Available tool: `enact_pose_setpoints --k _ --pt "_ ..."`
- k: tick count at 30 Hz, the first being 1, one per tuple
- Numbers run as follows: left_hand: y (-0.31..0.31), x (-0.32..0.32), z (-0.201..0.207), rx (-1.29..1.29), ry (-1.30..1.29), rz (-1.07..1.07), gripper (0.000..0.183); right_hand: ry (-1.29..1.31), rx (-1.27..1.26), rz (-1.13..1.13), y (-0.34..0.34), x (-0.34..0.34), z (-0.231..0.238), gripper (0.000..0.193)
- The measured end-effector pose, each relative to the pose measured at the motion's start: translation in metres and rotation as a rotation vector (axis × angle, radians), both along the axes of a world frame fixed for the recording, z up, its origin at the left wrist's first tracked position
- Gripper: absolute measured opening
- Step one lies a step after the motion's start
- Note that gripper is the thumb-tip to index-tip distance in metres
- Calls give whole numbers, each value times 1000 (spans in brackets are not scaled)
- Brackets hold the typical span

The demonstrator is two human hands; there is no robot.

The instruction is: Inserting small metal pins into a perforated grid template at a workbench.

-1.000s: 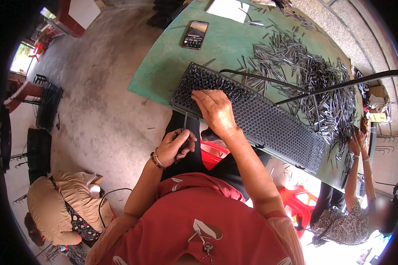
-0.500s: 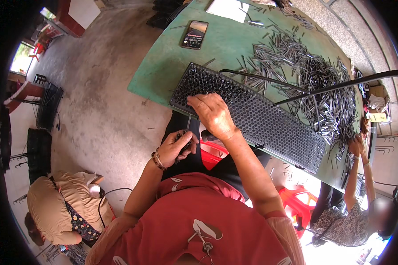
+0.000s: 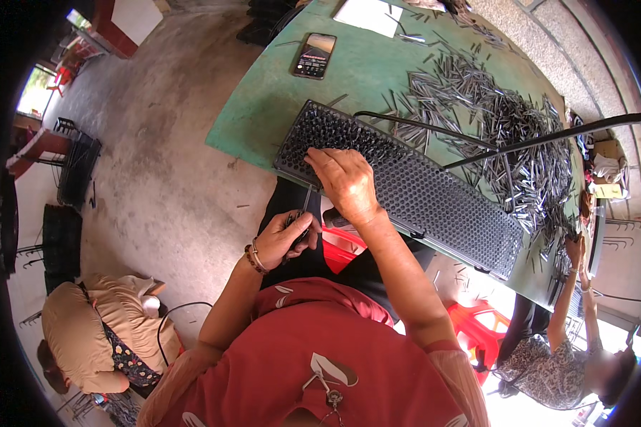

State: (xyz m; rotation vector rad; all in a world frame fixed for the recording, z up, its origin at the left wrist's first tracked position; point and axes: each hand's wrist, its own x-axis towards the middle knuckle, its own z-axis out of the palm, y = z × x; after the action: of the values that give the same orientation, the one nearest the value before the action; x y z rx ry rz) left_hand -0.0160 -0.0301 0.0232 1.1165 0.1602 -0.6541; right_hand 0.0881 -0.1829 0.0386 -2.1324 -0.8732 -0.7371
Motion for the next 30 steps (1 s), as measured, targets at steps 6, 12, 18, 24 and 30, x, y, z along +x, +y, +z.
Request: enact_pose_setpoints --k 6,12,18,24,30 --pt "0 -3 0 9 7 17 31 21 36 -36 4 3 2 17" --pt "1 -7 6 10 -15 11 32 52 54 -68 6 1 4 14" --pt "0 -15 5 34 5 12 31 134 90 -98 8 -4 3 13" --pt "-1 -20 11 -4 -8 5 30 109 102 -100 10 -3 -1 12" --pt "-5 -24 12 43 4 -3 30 226 114 -129 9 -4 5 12"
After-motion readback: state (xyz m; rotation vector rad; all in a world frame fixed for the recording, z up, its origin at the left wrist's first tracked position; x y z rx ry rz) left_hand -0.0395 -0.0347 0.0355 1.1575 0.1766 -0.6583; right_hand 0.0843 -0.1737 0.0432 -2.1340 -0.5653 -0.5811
